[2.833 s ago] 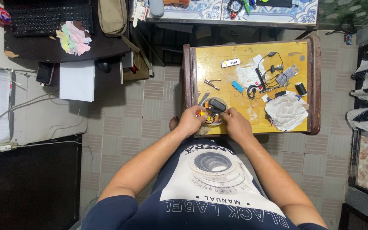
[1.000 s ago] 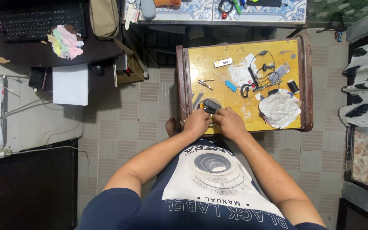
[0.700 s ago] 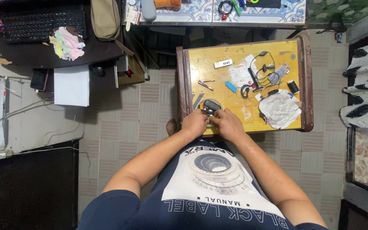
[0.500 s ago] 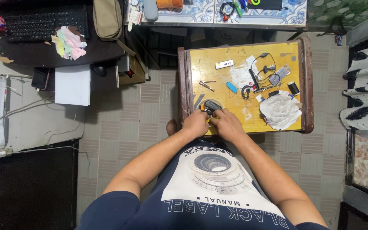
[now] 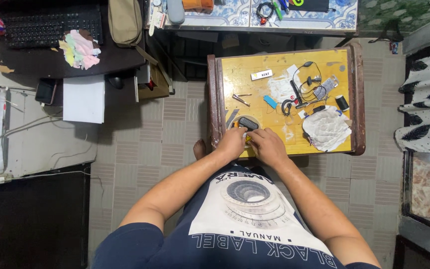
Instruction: The recorder is repairing or assembling small electronic components on a workbench.
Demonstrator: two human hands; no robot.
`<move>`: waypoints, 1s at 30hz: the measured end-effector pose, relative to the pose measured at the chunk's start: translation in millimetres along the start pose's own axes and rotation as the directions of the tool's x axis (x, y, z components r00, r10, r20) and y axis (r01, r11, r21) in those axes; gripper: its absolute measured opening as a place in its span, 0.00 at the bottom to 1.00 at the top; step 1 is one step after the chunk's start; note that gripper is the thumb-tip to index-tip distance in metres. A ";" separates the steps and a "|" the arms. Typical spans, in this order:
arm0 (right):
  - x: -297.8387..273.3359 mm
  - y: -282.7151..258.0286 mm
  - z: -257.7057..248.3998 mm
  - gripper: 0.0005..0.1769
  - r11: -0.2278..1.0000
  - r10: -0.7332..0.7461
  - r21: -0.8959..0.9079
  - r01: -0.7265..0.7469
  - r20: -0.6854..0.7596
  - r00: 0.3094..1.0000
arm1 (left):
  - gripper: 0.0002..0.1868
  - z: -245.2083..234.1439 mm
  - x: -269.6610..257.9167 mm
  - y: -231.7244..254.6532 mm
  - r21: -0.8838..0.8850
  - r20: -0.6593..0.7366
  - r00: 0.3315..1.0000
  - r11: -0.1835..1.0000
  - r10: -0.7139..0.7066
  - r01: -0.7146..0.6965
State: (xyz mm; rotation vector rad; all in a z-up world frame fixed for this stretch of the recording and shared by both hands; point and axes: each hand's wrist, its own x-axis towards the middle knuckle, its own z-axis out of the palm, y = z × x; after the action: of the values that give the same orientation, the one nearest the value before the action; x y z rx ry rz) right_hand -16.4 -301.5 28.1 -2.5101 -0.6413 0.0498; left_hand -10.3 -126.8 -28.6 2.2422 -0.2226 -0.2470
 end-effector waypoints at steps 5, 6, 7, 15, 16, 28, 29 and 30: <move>-0.7 0.3 2.9 0.18 1.000 -0.018 0.011 0.019 -0.031 0.999 | 0.10 -21.1 -4.2 23.8 0.077 0.044 0.998 0.996 -0.047 0.043; -1.0 1.4 4.6 0.17 1.000 -0.028 0.010 0.028 -0.034 0.999 | 0.08 -20.4 -5.0 22.3 0.183 0.033 0.999 0.983 -0.027 0.021; -1.8 3.0 6.8 0.17 1.000 -0.028 0.010 0.028 -0.034 0.999 | 0.08 -13.3 -5.8 11.3 0.183 0.033 0.999 0.983 -0.027 0.020; -9.4 13.9 18.9 0.14 1.000 -0.029 -0.009 0.029 0.011 1.000 | 0.04 -2.2 -11.2 -10.3 0.273 -0.042 0.964 0.931 0.264 -0.243; -8.3 13.9 16.3 0.14 1.000 -0.020 -0.011 0.020 0.010 1.000 | 0.04 -2.1 -10.0 -10.9 0.269 -0.035 0.963 0.931 0.267 -0.248; -32.8 14.9 19.6 0.13 0.983 0.099 0.164 -0.076 -0.135 0.986 | 0.04 2.7 -13.4 -1.3 0.335 -0.002 0.924 0.871 0.381 -0.359; -33.7 13.0 18.5 0.12 0.984 0.086 0.169 -0.062 -0.141 0.986 | 0.05 3.7 -11.6 -0.1 0.352 0.011 0.935 0.874 0.354 -0.335; -34.6 11.0 17.3 0.12 0.984 0.074 0.174 -0.048 -0.148 0.986 | 0.06 4.5 -9.8 1.2 0.369 0.024 0.945 0.875 0.327 -0.312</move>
State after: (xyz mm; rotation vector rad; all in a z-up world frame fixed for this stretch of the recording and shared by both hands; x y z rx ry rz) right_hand -45.1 -316.7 4.4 -2.3409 -0.4761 -0.0639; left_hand -21.0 -128.5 -29.5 2.5299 -0.6611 0.0229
